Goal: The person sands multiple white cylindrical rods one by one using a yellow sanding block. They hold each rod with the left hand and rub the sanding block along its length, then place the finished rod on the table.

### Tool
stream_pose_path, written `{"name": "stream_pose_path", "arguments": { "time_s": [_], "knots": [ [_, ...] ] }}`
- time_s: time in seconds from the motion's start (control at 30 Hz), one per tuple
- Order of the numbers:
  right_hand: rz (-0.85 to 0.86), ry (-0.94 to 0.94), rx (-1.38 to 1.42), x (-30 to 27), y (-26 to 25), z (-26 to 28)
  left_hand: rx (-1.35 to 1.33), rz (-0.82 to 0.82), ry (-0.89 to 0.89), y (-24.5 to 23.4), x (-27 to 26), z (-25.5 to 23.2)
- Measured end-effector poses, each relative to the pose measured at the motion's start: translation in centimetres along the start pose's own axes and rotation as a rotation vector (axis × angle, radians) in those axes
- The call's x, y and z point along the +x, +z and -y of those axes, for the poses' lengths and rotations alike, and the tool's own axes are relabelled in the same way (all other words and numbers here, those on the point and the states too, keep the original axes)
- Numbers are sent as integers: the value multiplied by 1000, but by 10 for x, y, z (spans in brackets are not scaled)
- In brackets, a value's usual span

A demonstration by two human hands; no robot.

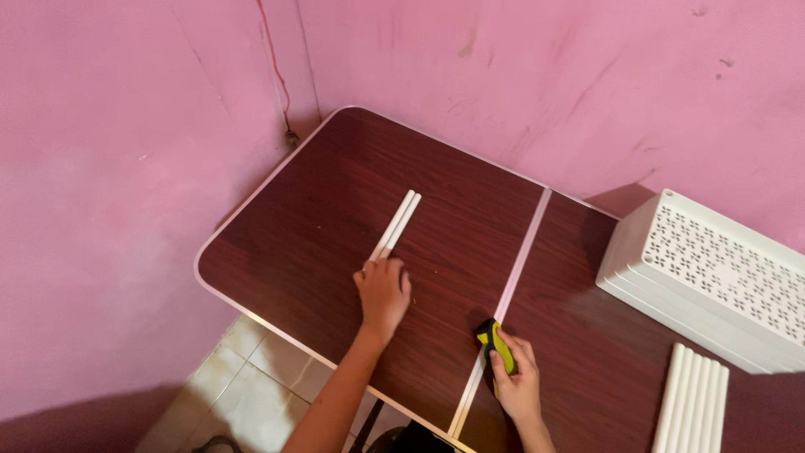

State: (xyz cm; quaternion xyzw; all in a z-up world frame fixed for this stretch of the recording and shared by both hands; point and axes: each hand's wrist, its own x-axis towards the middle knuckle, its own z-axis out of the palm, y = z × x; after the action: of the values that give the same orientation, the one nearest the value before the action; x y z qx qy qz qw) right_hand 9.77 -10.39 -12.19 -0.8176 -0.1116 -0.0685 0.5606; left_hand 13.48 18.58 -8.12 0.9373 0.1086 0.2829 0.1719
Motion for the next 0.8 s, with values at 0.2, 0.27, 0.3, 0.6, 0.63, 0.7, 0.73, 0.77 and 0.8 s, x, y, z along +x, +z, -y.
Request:
{"name": "stream_pose_path", "arguments": {
  "time_s": [0.2,0.27,0.3,0.6,0.63,0.7,0.73,0.77,0.8],
  "knots": [
    [-21,-75,27,3,-20,-7,-199,174,122,1,-26,-62],
    [-59,-60,49,-2,-33,-5,-237,210,144,3,-27,-80],
    [-80,-52,59,-6,-40,-3,-249,242,148,4,-26,-88],
    [-192,22,22,-46,-118,15,-410,402,316,24,-59,-173],
    [-218,23,7,-53,-127,16,-439,432,345,29,-64,-184],
    [-274,27,-25,-64,-145,16,-500,487,400,39,-76,-208],
    [-303,26,-41,-69,-156,13,-530,516,429,45,-82,-220],
    [-332,29,-59,-75,-166,11,-549,564,425,51,-89,-233],
    [-361,32,-78,-81,-174,8,-566,613,421,56,-96,-245]
  ]
}}
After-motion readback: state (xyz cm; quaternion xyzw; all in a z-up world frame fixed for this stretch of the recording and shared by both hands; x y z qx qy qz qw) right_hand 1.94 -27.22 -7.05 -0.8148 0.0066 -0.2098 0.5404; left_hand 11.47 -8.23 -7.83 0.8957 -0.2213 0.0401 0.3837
